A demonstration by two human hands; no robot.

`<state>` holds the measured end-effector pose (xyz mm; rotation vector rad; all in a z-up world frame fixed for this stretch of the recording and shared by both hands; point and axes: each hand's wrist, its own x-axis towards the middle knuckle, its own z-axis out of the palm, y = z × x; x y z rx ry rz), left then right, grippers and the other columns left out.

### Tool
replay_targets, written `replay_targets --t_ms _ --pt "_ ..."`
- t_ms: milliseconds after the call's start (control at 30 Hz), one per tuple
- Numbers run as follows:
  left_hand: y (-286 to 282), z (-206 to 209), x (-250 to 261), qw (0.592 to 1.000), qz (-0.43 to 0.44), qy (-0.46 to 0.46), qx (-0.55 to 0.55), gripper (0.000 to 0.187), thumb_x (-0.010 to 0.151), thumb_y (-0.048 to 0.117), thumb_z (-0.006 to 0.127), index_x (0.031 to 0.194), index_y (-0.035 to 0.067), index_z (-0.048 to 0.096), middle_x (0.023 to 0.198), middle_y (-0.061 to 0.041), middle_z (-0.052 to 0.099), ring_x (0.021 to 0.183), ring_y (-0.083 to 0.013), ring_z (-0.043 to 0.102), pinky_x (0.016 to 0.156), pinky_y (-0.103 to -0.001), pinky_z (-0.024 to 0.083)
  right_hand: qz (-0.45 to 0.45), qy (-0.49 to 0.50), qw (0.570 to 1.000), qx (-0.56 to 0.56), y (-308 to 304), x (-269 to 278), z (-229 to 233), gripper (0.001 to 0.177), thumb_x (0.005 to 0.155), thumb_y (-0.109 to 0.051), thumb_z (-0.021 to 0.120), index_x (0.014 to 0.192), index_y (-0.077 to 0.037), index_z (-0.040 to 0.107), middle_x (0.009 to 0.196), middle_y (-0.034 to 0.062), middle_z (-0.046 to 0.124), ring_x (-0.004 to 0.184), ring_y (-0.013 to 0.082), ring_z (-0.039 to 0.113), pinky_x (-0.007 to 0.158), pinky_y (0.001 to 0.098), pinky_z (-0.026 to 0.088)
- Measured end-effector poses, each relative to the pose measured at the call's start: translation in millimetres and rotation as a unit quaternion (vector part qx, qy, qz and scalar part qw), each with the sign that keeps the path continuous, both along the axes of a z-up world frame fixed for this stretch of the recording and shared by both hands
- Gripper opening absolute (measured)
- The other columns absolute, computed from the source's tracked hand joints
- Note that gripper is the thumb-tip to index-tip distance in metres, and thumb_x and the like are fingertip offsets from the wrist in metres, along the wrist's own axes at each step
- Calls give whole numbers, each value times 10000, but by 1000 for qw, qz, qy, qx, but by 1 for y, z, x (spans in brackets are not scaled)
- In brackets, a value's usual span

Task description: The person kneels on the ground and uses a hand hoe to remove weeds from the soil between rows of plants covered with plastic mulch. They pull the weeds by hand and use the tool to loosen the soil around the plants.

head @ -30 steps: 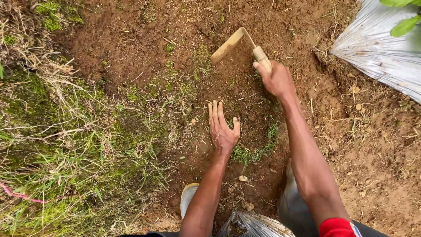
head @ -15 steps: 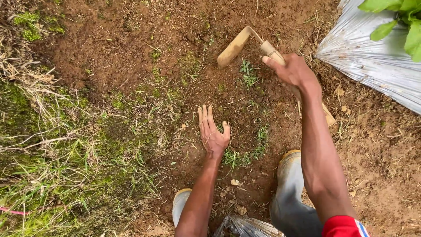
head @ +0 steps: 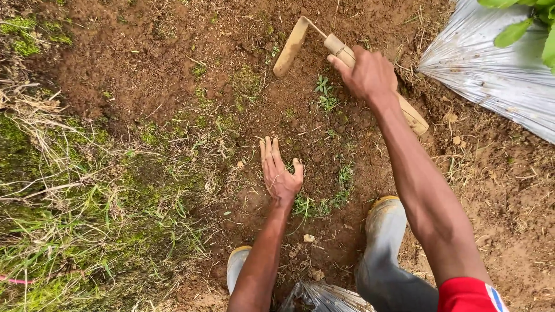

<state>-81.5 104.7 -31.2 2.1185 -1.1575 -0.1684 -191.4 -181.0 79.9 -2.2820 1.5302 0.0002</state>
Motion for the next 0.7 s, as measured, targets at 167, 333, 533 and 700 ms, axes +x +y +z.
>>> replay_targets --t_ms 167,333,533,700 --pt "1 12 -1 1000 -3 3 -11 749 793 253 605 1486 5 468 1574 -226 435 1463 -447 384 1154 -554 380 -39 -107 980 163 -6 11 -8 512 1100 -522 598 995 -26 666 669 152 634 588 295 632 595 443 520" --pt "-2 12 -1 1000 1 9 -1 749 791 256 598 1486 10 470 1578 -217 432 1466 -444 381 1148 -560 379 -102 -176 969 145 14 23 -11 431 1097 -469 585 1032 -44 611 608 30 554 427 141 510 376 317 418" --pt "0 17 -2 1000 2 28 3 722 811 252 578 1482 9 470 1565 -226 443 1460 -442 388 1148 -564 383 -50 -243 961 124 -1 2 -1 402 1140 -410 599 1008 -31 615 624 80 546 483 184 518 452 312 419" --pt "-3 7 1 1000 1 1 -7 739 783 241 585 1475 6 480 1559 -225 452 1447 -440 408 1149 -537 392 8 -145 983 109 4 29 17 462 1135 -465 579 943 -46 596 614 78 516 490 206 486 495 351 410"
